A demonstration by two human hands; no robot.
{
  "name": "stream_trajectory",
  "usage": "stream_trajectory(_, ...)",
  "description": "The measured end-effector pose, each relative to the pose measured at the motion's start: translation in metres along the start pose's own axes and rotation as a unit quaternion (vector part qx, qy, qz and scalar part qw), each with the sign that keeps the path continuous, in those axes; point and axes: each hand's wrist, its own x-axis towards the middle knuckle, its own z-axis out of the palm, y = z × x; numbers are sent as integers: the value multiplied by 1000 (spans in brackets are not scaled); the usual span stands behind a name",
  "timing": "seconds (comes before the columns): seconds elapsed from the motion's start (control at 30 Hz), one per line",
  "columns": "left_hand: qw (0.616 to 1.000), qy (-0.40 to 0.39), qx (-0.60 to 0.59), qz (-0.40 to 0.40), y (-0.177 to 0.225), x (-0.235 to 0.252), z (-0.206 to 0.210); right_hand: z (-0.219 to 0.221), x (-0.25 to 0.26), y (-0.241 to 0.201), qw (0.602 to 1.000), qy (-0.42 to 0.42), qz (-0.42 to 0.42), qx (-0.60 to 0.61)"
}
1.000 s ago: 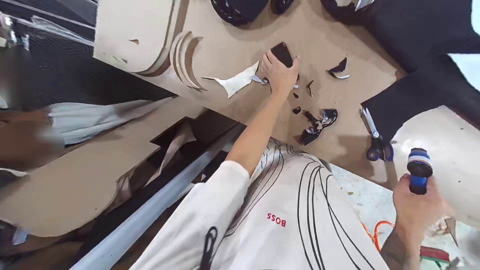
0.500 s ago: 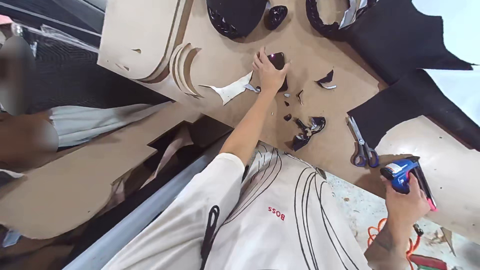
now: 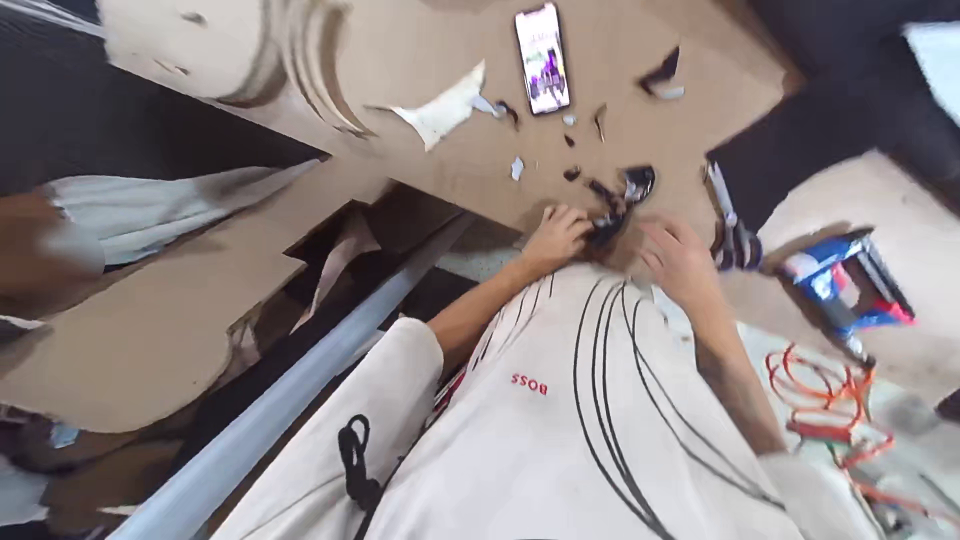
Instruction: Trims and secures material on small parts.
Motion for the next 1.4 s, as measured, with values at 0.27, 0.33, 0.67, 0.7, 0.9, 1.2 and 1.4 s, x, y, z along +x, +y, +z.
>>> stream_trajectory(0.27, 979, 71, -188, -35, 15, 7, -19, 43, 40, -11, 993, -11, -116, -15)
stream_trajectory(0.33, 963, 64, -259, -45, 22, 6, -38, 32, 29, -18, 993, 23, -108, 40)
stream_trajectory(0.67, 890, -3, -451, 67, 82, 22, -93, -20, -22, -67, 866, 143, -13, 480)
stream_trajectory(0.7, 891, -1, -450, 69, 86, 22, -93, -22, -26, -68, 851, 136, -15, 508)
stream_trajectory(0.9, 902, -36, -428, 45, 98, 11, -77, -14, -46, -72, 836, 158, 16, 525)
stream_trajectory(1.2, 938, -147, -311, 39, 85, 6, -73, 16, -63, -65, 837, 80, 168, 515)
stream_trajectory(1.4, 950, -172, -261, -30, 75, 4, -73, 21, -43, -52, 868, -11, 177, 464)
